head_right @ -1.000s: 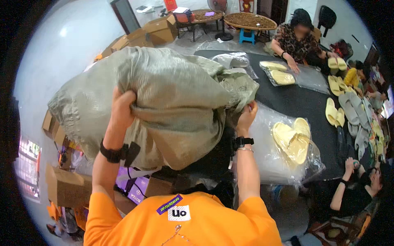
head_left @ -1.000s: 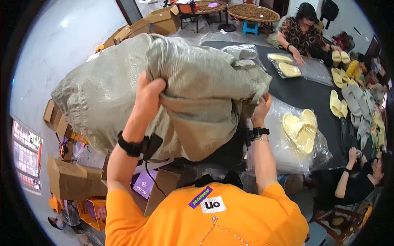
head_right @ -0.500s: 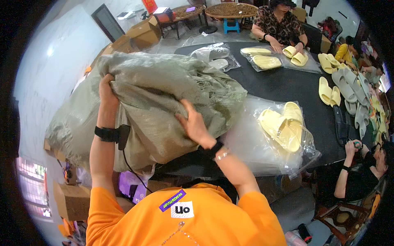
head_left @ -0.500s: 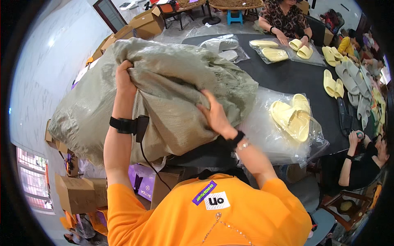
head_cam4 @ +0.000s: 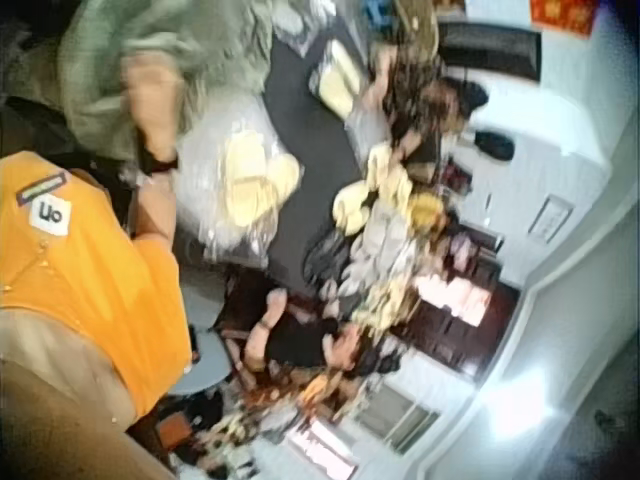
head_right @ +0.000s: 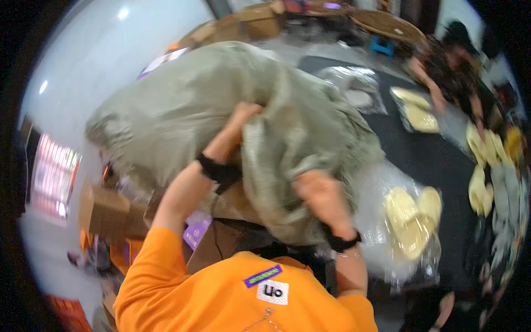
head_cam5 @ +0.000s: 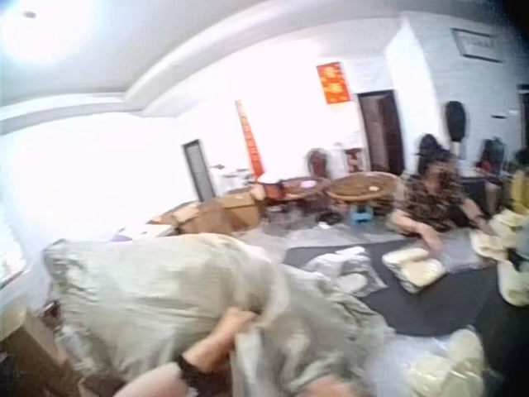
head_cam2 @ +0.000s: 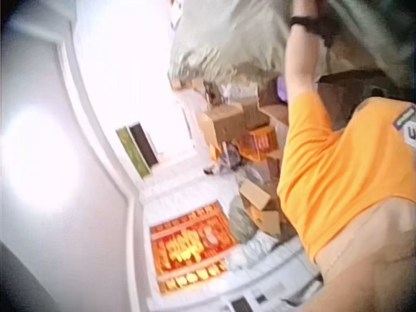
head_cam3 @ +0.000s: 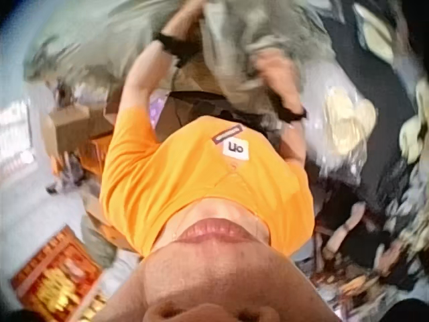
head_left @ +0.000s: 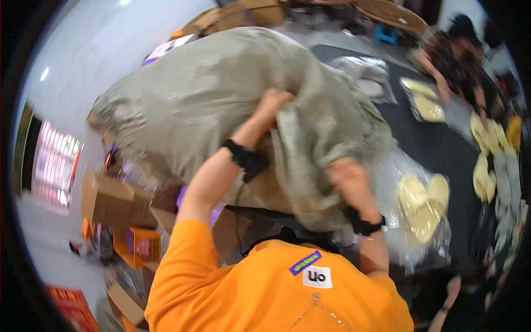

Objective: The recorder is sorting various colored slippers from a large bag and placing them into individual plastic bags on a work table.

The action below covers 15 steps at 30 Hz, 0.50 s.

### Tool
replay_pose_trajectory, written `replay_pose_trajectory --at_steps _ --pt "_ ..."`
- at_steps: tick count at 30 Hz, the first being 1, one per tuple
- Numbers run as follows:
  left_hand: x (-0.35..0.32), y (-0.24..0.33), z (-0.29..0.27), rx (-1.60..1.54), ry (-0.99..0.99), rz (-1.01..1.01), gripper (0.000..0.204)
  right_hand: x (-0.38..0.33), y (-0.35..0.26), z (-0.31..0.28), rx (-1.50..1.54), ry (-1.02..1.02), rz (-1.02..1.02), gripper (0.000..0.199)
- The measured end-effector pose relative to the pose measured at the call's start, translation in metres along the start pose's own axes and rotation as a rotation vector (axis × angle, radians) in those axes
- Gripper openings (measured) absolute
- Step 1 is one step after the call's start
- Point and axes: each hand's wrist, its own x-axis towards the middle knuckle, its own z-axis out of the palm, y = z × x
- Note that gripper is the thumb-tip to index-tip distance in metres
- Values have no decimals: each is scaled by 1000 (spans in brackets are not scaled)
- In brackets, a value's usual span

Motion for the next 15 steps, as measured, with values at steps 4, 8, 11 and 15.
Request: replay_pose_trajectory --at_steps 4,8,11,15 --pt "-20 14 21 -289 16 -30 35 45 -26 -15 -330 443 -415 103" --pt "-28 3 21 -276 -68 110 29 99 -47 26 -810 358 -598 107" --pt "-29 -4 20 -345 -233 159 37 130 -61 42 -328 58 -439 98" --pt "-36 -5 17 -14 -154 336 48 159 -50 26 -773 -175 -397 50"
